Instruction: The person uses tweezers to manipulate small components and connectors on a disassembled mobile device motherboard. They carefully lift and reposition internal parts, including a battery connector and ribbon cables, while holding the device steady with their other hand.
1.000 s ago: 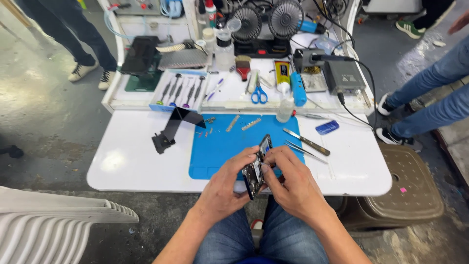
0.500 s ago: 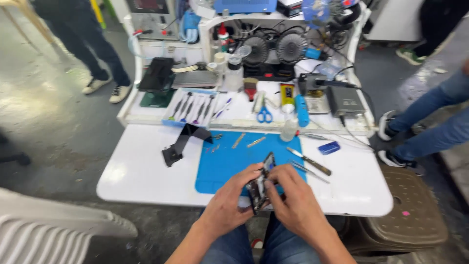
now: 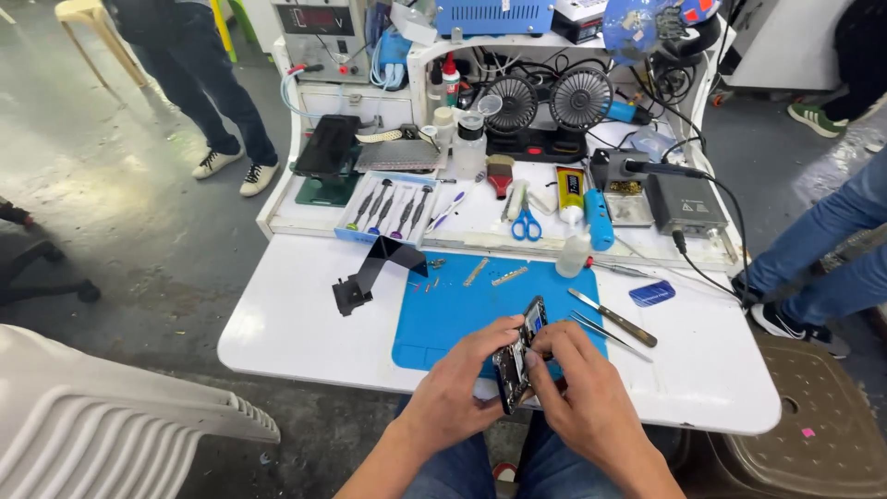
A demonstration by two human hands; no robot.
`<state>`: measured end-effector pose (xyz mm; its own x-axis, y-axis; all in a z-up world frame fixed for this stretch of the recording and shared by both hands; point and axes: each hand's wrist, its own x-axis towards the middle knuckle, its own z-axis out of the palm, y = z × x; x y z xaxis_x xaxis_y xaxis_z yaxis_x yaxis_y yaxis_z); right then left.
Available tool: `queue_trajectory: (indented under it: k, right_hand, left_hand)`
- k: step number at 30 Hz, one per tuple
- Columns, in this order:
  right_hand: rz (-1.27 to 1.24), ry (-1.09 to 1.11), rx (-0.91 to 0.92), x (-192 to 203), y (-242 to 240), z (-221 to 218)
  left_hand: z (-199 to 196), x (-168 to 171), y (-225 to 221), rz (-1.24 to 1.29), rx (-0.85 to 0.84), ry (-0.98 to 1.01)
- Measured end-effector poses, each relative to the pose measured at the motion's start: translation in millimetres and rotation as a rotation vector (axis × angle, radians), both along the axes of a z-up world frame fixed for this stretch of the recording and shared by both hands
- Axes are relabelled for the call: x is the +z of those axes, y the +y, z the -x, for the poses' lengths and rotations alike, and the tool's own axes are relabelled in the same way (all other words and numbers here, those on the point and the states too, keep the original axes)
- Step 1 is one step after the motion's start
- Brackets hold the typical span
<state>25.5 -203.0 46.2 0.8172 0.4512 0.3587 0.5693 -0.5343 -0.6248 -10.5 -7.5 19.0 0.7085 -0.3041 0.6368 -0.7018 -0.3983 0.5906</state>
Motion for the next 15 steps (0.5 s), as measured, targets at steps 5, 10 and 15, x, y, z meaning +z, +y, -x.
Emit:
queue_trajectory:
  k: [5, 10, 15]
  right_hand:
    - [-0.004, -0.034, 0.009, -9, 0, -2]
    - [0.000, -0.014, 0.010, -11, 1, -4]
    - [0.037, 0.022, 0.016, -2, 0, -2]
  left_hand:
    - [1, 1, -1, -0.006, 0.015, -0.010]
    - [2, 1, 0, 0.001, 0.011, 0.030]
    - [1, 1, 0, -0.032, 0.009, -0.012]
